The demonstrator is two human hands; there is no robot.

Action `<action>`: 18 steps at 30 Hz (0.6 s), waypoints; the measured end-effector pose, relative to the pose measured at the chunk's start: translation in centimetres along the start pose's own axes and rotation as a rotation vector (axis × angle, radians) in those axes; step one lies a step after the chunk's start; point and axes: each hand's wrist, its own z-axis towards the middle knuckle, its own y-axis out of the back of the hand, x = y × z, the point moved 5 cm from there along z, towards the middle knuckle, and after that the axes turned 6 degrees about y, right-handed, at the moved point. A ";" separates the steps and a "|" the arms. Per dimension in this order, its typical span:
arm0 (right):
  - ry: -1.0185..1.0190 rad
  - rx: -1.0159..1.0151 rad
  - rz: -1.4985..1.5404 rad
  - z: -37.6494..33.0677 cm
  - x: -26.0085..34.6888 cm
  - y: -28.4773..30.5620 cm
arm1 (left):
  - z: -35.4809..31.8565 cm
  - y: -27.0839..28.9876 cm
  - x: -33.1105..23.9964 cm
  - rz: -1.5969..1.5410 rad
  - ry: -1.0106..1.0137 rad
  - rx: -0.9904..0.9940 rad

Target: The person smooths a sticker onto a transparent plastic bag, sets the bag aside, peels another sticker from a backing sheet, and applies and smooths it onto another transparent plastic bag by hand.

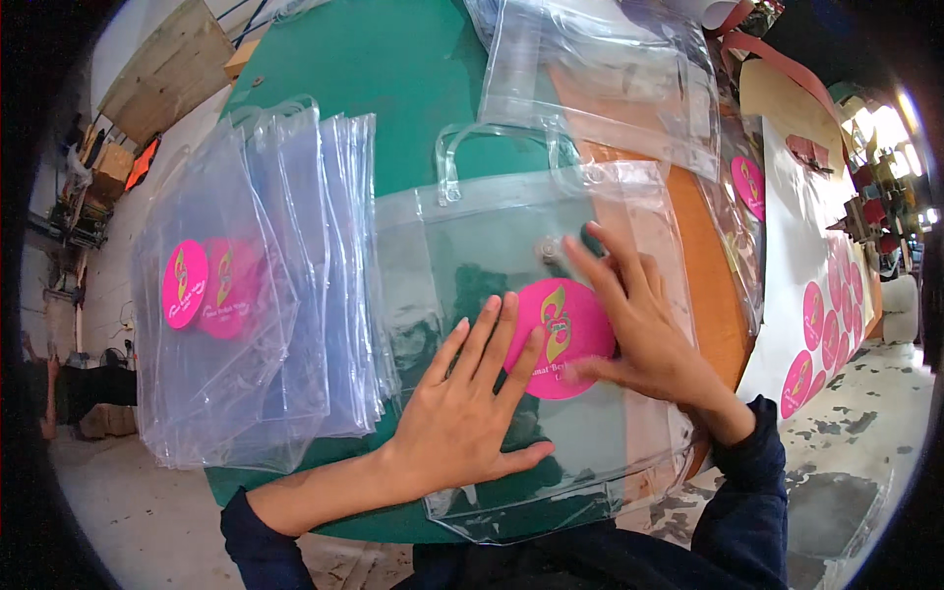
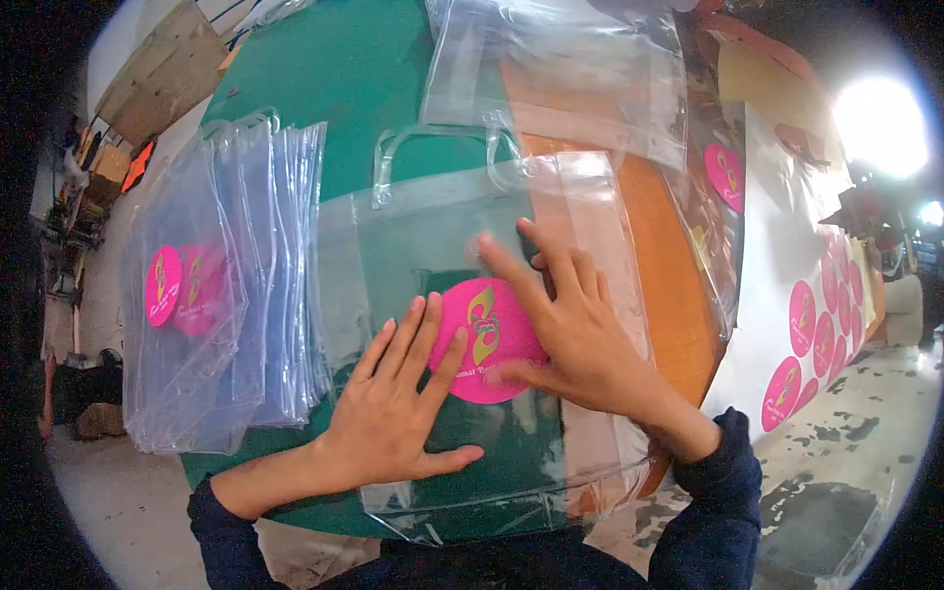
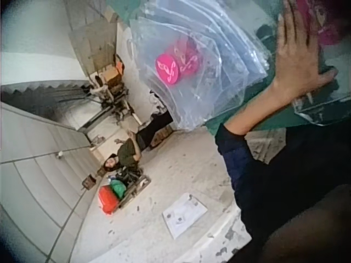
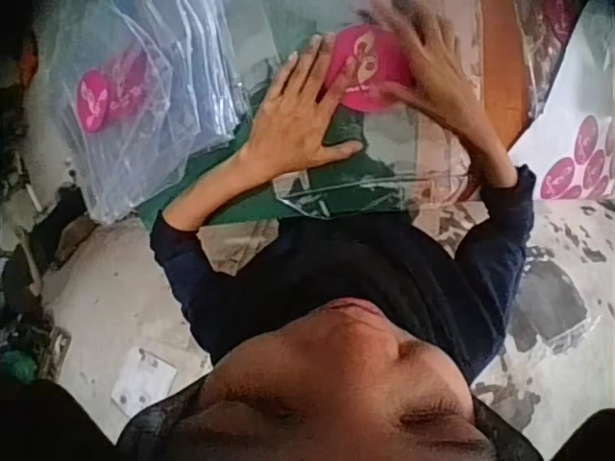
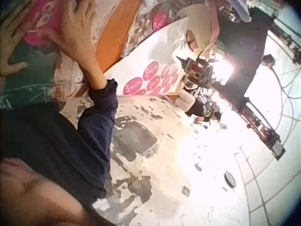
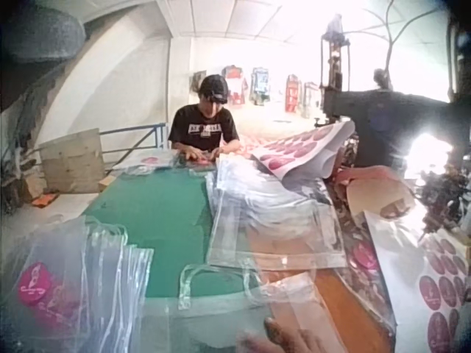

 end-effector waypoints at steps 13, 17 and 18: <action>-0.091 -0.090 -0.049 -0.3 0.1 -0.4 | -0.1 0.1 0.1 0.058 0.045 -0.014; -0.024 -0.099 -0.084 -0.7 0.1 -0.8 | -0.2 0.1 0.2 0.053 0.051 -0.017; -0.025 -0.095 -0.082 -0.8 0.1 -0.6 | -0.1 0.0 0.2 0.047 0.052 -0.021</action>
